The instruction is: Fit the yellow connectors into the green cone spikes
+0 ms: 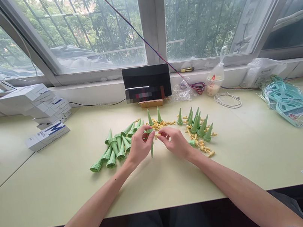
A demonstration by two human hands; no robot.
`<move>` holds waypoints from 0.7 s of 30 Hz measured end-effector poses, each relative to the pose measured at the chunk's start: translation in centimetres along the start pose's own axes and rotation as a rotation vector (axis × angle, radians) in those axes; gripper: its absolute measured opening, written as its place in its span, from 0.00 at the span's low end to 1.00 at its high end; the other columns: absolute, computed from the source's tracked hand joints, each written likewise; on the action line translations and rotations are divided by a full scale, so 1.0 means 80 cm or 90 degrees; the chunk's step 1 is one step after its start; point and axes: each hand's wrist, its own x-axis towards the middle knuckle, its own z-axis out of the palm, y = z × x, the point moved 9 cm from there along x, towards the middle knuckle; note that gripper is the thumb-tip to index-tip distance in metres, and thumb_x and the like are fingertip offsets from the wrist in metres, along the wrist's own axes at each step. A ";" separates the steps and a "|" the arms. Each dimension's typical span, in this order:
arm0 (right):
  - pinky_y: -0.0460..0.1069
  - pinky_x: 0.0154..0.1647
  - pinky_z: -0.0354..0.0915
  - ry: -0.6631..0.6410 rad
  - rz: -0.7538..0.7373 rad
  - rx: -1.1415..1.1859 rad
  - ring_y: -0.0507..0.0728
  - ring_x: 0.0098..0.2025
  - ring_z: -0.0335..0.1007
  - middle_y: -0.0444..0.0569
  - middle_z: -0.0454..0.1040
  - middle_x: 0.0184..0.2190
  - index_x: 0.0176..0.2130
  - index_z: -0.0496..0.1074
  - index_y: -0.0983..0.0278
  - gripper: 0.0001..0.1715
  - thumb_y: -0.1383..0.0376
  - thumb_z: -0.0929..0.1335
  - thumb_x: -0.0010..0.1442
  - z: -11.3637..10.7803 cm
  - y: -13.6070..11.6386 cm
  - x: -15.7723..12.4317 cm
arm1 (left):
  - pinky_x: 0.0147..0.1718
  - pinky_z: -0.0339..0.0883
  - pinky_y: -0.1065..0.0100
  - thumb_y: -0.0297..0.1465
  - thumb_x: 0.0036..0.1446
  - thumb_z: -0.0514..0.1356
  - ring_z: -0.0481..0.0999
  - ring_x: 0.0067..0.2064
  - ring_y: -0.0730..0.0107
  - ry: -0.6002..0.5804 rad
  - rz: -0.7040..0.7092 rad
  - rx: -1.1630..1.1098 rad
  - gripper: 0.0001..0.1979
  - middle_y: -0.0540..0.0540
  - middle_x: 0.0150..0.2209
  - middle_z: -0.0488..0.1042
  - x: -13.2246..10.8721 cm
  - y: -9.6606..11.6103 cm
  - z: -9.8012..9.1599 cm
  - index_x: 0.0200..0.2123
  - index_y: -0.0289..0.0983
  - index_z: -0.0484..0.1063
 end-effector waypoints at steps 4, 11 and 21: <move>0.51 0.33 0.69 -0.004 0.001 -0.003 0.56 0.32 0.72 0.49 0.76 0.31 0.38 0.72 0.62 0.10 0.58 0.66 0.67 0.000 0.000 0.000 | 0.25 0.65 0.71 0.34 0.63 0.57 0.68 0.26 0.75 -0.001 0.005 0.000 0.07 0.46 0.38 0.74 0.000 0.001 0.001 0.41 0.37 0.69; 0.50 0.32 0.68 -0.016 0.013 0.005 0.56 0.31 0.72 0.48 0.75 0.30 0.37 0.72 0.62 0.12 0.58 0.65 0.67 0.002 0.000 0.001 | 0.25 0.64 0.71 0.34 0.63 0.57 0.69 0.27 0.75 0.001 0.000 0.009 0.07 0.47 0.38 0.74 0.000 0.000 0.000 0.41 0.37 0.69; 0.50 0.31 0.67 -0.035 0.012 -0.007 0.56 0.29 0.70 0.47 0.74 0.27 0.35 0.72 0.62 0.16 0.56 0.63 0.69 0.004 -0.002 0.002 | 0.25 0.65 0.71 0.33 0.63 0.57 0.70 0.27 0.74 0.001 0.003 0.014 0.06 0.46 0.38 0.74 0.000 0.001 0.001 0.41 0.37 0.69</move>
